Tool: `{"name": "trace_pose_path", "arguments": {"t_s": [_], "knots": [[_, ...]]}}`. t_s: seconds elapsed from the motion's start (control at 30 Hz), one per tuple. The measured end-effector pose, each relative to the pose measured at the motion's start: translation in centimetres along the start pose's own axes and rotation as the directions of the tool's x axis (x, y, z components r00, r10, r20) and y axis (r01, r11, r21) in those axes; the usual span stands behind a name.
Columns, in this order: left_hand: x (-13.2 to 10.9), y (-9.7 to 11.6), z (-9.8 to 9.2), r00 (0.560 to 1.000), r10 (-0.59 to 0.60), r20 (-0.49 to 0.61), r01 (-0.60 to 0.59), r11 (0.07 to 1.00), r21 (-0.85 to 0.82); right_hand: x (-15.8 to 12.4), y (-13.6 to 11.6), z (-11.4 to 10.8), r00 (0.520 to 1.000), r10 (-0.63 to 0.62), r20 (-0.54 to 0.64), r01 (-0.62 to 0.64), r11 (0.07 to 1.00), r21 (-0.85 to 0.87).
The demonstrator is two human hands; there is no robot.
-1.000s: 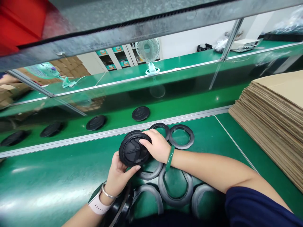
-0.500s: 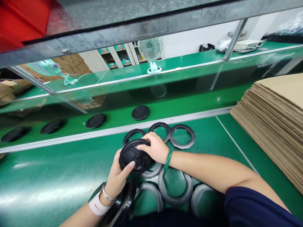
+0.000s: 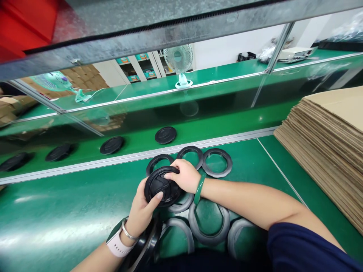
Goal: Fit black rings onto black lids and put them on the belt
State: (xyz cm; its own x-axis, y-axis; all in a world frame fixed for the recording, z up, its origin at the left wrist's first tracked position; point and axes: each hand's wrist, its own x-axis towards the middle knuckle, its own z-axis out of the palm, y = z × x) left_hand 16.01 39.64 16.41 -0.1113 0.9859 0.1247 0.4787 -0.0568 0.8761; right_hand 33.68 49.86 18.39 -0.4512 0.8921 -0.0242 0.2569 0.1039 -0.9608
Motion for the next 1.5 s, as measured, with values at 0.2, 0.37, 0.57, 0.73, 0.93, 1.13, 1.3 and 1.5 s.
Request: {"name": "trace_pose_path", "arguments": {"t_s": [0.2,0.37,0.57,0.73,0.93,1.13,1.3,1.5], "knots": [[0.0,0.0,0.1,1.000,0.016,-0.018,-0.016,1.000,0.008,0.1,0.0,0.1,0.999,0.010,0.039,-0.014,0.993,0.117],[0.0,0.1,0.0,0.999,0.037,-0.027,-0.036,0.998,0.048,0.0,0.0,0.1,0.999,0.024,0.027,-0.028,0.990,0.135],[0.0,-0.1,0.0,0.997,0.064,-0.040,-0.061,0.996,0.072,0.0,0.0,-0.2,1.000,-0.023,-0.001,0.023,0.999,0.030],[0.0,0.0,0.0,0.997,0.067,-0.036,-0.065,0.996,0.062,0.2,0.2,-0.3,0.999,-0.034,0.010,0.033,0.998,0.053],[0.3,-0.1,0.0,0.998,0.021,-0.063,-0.018,0.999,0.051,0.3,0.6,-0.3,0.995,-0.094,0.039,0.090,0.993,0.082],[0.3,0.0,0.0,0.998,0.025,-0.051,-0.023,0.999,0.024,0.0,0.5,-0.3,0.992,-0.109,0.063,0.100,0.986,0.131],[0.3,-0.1,0.0,0.997,0.032,-0.065,-0.031,0.999,0.014,-0.4,-0.2,-0.5,0.982,-0.184,0.035,0.183,0.983,0.025],[0.5,-0.3,-0.1,0.997,0.025,-0.071,-0.027,0.999,-0.018,-0.1,0.0,-1.1,0.985,-0.086,0.149,0.083,0.996,0.025]]}}
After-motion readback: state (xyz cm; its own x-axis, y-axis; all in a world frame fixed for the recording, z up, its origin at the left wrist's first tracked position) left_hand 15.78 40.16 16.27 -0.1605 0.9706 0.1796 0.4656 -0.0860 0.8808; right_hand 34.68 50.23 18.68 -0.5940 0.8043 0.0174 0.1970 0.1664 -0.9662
